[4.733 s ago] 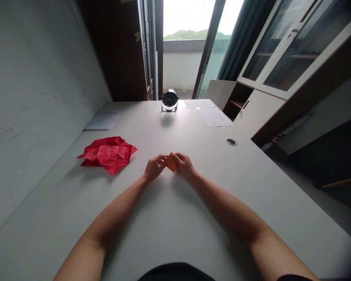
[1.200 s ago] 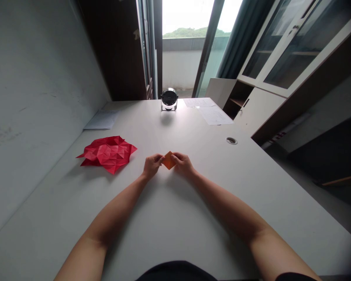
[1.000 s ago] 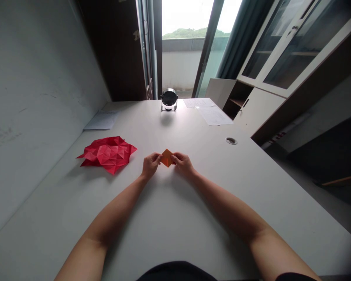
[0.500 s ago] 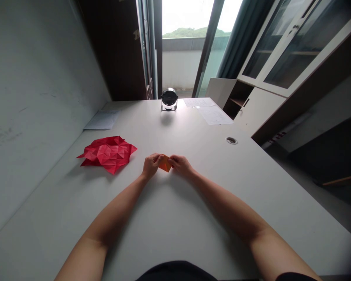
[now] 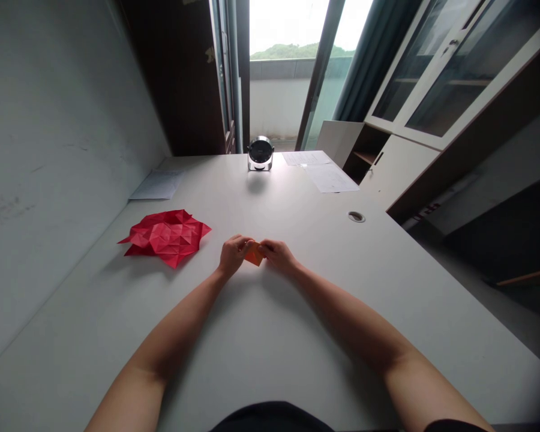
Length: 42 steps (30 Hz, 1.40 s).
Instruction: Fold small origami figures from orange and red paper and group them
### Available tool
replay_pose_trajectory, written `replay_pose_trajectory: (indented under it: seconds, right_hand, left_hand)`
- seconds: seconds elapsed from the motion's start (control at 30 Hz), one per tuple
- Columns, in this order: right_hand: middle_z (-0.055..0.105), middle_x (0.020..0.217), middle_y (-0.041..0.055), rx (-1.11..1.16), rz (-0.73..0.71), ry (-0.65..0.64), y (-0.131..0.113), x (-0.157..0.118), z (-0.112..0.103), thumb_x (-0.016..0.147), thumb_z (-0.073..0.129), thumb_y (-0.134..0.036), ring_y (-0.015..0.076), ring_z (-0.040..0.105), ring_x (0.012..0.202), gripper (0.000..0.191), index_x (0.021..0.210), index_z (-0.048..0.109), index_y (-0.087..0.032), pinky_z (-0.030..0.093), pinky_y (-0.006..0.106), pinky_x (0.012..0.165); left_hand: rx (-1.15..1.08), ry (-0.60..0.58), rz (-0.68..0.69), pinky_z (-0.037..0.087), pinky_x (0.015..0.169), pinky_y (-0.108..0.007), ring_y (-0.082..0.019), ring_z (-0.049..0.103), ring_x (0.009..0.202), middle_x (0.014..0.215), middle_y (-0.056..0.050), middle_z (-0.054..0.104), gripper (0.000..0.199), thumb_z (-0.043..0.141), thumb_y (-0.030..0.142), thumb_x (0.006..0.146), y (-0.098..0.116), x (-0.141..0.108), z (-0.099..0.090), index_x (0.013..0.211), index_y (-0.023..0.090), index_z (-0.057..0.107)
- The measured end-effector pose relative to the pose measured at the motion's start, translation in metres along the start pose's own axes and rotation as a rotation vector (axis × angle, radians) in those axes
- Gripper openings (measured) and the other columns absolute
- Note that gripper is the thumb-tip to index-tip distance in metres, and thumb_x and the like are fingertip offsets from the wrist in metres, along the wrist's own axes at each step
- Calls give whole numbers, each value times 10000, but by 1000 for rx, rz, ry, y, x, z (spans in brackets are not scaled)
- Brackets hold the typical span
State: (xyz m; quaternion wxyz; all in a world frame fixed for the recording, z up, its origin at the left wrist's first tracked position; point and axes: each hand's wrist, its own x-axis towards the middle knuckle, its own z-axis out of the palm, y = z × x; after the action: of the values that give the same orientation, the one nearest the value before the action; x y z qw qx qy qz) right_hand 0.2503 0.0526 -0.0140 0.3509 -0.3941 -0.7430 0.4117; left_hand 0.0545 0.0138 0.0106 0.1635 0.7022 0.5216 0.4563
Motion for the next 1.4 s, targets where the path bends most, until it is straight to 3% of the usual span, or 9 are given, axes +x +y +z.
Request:
replay_pose_trajectory:
  seconds: [0.43,1.0,1.2,1.4]
  right_hand:
    - [542,651,0,158,37,206,-4,1,-3,866,541,-650,149,481,634,483,757,627,-187,398,265,595]
    - [466,611,-9,42,17,264,-8,-2,-2,919,451,-679,132,410,594,534,689,505,-201,344,262,547]
    - [615,733,29,298,23,223,-9,0,-4,847,586,-674,165,552,687,479,846,599,-195,466,291,637]
    - [628,748,24,401,1,114,-11,3,-7,775,719,-589,157,562,681,428,894,629,-188,480,301,637]
  left_hand:
    - [-145,1,-124,437,625,-258,-159,576,667,726,-22,674,355,549,481,936,-6,-2,6,832,190,722]
    - [-173,-74,-151,436,606,-253,-150,583,624,666,-10,659,344,565,489,921,-8,-1,6,872,197,740]
    - [-302,-27,-209,468,625,-269,-146,590,624,691,-18,673,339,575,504,917,-15,0,10,881,193,705]
    - [-548,8,-263,508,649,-290,-151,627,666,766,-59,712,373,625,522,881,-24,4,14,953,158,664]
